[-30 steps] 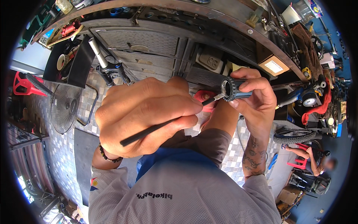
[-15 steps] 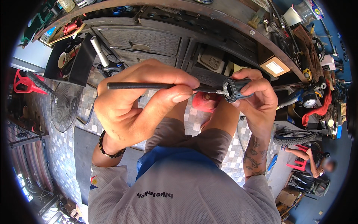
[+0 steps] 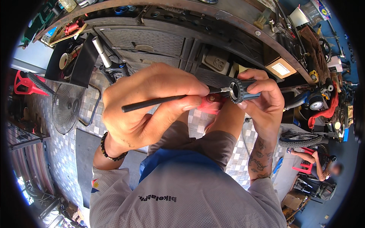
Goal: The person cleans a bicycle cassette with a cloth, then uses a small brush to clean the inside of the cassette. They then move to a wooden board and continue working on the cassette.
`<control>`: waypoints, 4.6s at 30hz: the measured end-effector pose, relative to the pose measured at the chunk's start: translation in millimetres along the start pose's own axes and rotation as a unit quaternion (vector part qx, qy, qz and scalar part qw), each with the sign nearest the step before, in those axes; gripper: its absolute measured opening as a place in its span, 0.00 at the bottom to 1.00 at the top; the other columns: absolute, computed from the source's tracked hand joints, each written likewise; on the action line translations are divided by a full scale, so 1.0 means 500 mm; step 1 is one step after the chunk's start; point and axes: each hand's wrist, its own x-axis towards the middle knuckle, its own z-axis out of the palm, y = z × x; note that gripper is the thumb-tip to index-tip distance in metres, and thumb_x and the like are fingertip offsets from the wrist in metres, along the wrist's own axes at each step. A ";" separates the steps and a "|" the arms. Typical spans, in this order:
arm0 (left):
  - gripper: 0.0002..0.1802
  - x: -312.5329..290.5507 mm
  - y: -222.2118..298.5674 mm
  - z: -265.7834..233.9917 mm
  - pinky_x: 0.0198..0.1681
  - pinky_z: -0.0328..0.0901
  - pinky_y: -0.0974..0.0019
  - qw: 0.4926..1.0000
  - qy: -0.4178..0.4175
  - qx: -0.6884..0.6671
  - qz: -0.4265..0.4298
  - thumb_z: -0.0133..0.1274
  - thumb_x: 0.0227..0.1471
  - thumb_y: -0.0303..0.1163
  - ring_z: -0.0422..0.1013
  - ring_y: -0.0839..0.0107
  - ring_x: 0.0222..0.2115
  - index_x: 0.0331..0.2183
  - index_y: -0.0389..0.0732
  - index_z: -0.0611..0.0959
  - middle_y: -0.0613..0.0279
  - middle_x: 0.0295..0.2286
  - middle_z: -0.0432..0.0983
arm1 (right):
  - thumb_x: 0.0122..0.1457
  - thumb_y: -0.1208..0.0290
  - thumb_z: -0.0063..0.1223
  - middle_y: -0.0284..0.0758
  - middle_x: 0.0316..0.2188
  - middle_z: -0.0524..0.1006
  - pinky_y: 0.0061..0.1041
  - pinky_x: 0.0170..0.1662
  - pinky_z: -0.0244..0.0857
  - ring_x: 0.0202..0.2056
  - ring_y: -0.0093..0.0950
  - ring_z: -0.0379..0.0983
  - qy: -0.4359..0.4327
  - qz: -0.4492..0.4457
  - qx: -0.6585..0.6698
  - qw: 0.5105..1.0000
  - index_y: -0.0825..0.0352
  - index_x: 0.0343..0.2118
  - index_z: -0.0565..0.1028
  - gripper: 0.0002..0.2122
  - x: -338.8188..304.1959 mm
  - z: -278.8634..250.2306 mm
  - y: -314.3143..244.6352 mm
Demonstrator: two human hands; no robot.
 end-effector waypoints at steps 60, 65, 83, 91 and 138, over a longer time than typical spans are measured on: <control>0.10 -0.012 0.018 -0.003 0.32 0.76 0.65 1.000 -0.004 0.028 0.004 0.63 0.55 0.28 0.82 0.59 0.31 0.36 0.30 0.86 0.46 0.32 0.83 | 0.51 0.88 0.62 0.48 0.52 0.74 0.33 0.56 0.70 0.53 0.32 0.73 0.015 0.030 0.045 0.998 0.73 0.49 0.74 0.20 0.003 -0.003 -0.003; 0.10 -0.015 0.019 -0.006 0.33 0.75 0.64 0.999 -0.005 0.020 -0.025 0.63 0.54 0.27 0.81 0.59 0.32 0.36 0.29 0.86 0.47 0.31 0.83 | 0.50 0.91 0.61 0.49 0.52 0.73 0.32 0.55 0.70 0.54 0.33 0.72 -0.012 -0.004 0.024 1.000 0.71 0.46 0.75 0.19 0.004 -0.005 0.005; 0.05 -0.032 0.007 0.018 0.33 0.75 0.69 0.977 0.078 -0.101 -0.171 0.61 0.55 0.19 0.81 0.66 0.30 0.35 0.26 0.85 0.49 0.32 0.84 | 0.50 0.91 0.60 0.48 0.48 0.74 0.34 0.54 0.71 0.53 0.37 0.73 -0.029 -0.018 -0.015 0.999 0.68 0.35 0.76 0.12 -0.001 -0.001 0.006; 0.14 -0.052 -0.021 -0.002 0.30 0.77 0.66 0.857 0.148 -0.303 -0.390 0.50 0.67 0.31 0.80 0.63 0.25 0.38 0.28 0.81 0.43 0.36 0.81 | 0.50 0.92 0.59 0.49 0.49 0.74 0.34 0.56 0.70 0.53 0.37 0.73 -0.022 -0.015 0.001 1.000 0.70 0.37 0.75 0.14 -0.015 -0.015 0.013; 0.23 0.106 -0.162 -0.470 0.24 0.67 0.74 0.853 0.164 0.418 -0.265 0.60 0.60 0.38 0.73 0.80 0.24 0.54 0.42 0.81 0.62 0.35 0.83 | 0.50 0.85 0.66 0.39 0.48 0.74 0.27 0.56 0.65 0.50 0.27 0.72 0.010 -0.021 0.009 1.000 0.75 0.52 0.75 0.24 -0.007 -0.025 -0.051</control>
